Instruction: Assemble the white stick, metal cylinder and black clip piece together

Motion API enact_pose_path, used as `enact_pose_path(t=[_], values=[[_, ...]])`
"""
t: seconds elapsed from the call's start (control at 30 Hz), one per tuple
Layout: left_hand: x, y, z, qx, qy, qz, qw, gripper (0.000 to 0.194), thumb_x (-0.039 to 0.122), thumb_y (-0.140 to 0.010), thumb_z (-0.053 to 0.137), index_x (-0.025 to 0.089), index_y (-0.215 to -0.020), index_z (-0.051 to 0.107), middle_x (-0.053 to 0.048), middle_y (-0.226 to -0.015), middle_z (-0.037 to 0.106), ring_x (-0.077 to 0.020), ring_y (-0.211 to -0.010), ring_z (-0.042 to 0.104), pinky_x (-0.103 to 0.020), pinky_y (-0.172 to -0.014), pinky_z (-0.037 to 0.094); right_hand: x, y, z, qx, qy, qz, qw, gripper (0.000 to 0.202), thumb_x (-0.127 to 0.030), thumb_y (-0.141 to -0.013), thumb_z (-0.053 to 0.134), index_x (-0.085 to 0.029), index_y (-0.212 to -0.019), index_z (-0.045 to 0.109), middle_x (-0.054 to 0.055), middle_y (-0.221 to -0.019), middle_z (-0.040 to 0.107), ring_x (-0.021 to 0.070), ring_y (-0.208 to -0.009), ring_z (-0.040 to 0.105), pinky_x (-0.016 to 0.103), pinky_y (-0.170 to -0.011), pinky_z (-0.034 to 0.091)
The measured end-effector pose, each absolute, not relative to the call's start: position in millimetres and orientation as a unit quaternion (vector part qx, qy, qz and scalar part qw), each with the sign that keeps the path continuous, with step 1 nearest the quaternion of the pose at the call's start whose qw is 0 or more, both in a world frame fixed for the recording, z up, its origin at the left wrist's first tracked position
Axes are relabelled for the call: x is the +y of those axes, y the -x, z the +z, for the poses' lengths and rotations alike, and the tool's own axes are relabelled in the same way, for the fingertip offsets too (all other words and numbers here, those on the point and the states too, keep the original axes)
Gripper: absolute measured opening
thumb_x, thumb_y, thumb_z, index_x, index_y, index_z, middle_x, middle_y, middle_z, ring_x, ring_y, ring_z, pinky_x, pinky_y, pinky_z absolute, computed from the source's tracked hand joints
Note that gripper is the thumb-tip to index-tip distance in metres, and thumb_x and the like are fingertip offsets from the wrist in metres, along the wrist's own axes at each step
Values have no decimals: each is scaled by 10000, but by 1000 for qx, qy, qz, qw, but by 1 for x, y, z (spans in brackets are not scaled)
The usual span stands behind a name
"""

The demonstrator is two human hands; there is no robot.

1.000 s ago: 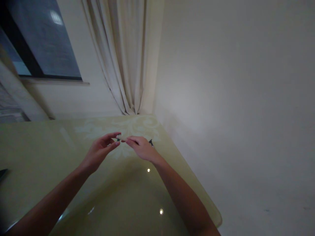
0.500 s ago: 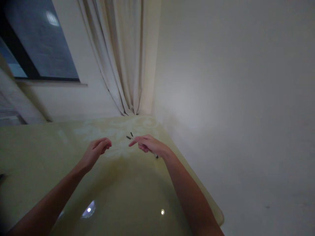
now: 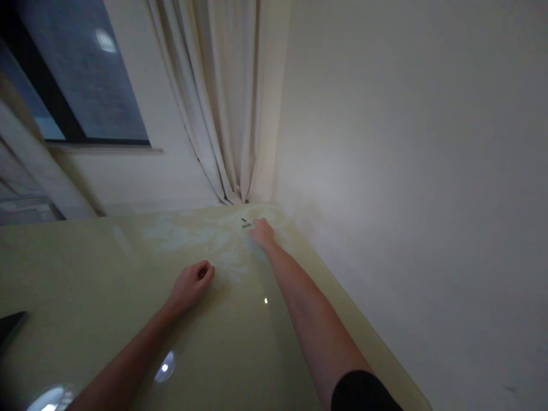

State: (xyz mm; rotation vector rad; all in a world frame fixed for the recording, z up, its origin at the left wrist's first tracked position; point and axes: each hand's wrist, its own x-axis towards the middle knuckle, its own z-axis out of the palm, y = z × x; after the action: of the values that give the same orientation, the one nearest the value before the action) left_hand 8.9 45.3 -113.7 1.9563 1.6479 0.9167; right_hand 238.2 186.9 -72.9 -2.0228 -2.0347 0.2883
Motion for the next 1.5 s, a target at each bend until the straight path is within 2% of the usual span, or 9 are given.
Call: enact_pose_path(t=[0.2, 0.4, 0.67, 0.87, 0.97, 1.17, 1.37, 1.43, 1.5], values=[[45, -12, -115, 604, -712, 300, 196, 313, 405, -934, 465, 225, -684, 520, -9, -649, 561, -183, -639, 524, -294, -617, 280, 206, -226, -79, -726, 677, 85, 86, 305, -247, -1098, 509, -223, -1340, 693, 143, -1378, 654, 261, -1242, 671, 321, -942, 544], [46, -13, -117, 604, -718, 288, 193, 308, 397, -947, 470, 223, -700, 529, -14, -669, 582, -186, -651, 536, -296, -622, 280, 217, -219, -71, -745, 662, 69, 37, 385, -374, -1035, 689, -179, -1363, 641, 121, -1366, 654, 266, -1146, 687, 483, -961, 610], [49, -12, -117, 602, -725, 283, 180, 299, 368, -953, 475, 217, -705, 546, -18, -677, 593, -182, -652, 535, -291, -624, 278, 196, -218, -56, -753, 656, 40, 3, 389, -373, -1039, 684, -174, -1369, 636, 123, -1369, 649, 265, -1150, 686, 483, -963, 609], [49, -9, -116, 593, -734, 284, 173, 310, 379, -963, 447, 221, -713, 538, -24, -688, 615, -185, -658, 560, -284, -635, 317, 173, -231, -34, -777, 630, 15, -1, 293, -312, -974, 666, -139, -1184, 774, 198, -1193, 764, 322, -1082, 742, 381, -871, 579], [49, -8, -116, 591, -739, 275, 171, 292, 386, -956, 459, 220, -742, 567, -37, -720, 653, -198, -681, 591, -287, -645, 331, 153, -247, -23, -809, 588, 1, -9, 282, -316, -927, 657, -167, -1117, 803, 172, -1145, 791, 334, -1056, 749, 369, -830, 556], [49, -10, -114, 595, -748, 231, 180, 301, 439, -960, 503, 217, -860, 681, -69, -831, 741, -236, -763, 671, -299, -659, 354, 94, -286, -20, -887, 459, -1, -50, 274, -295, -831, 749, -254, -1099, 789, 72, -1220, 773, 279, -1112, 713, 309, -824, 507], [50, -37, -113, 549, -788, 200, 195, 268, 392, -950, 553, 191, -970, 729, -81, -919, 761, -229, -826, 680, -309, -729, 416, 74, -299, -39, -940, 294, -55, -163, 294, -299, -885, 725, -226, -1169, 735, 90, -1270, 712, 221, -932, 715, 287, -700, 470], [53, -49, -114, 522, -804, 193, 207, 251, 364, -920, 600, 188, -1028, 743, -76, -936, 759, -224, -845, 679, -310, -761, 445, 74, -303, -46, -944, 296, -41, -138, 294, -283, -883, 722, -233, -1173, 734, 80, -1268, 711, 217, -917, 709, 289, -703, 466], [57, -60, -115, 496, -819, 188, 219, 300, 336, -878, 658, 178, -1116, 747, -83, -985, 758, -226, -874, 680, -313, -796, 475, 73, -310, -53, -934, 355, 25, -19, 315, -264, -826, 766, -242, -1140, 752, 64, -1231, 727, 221, -941, 703, 291, -739, 473]])
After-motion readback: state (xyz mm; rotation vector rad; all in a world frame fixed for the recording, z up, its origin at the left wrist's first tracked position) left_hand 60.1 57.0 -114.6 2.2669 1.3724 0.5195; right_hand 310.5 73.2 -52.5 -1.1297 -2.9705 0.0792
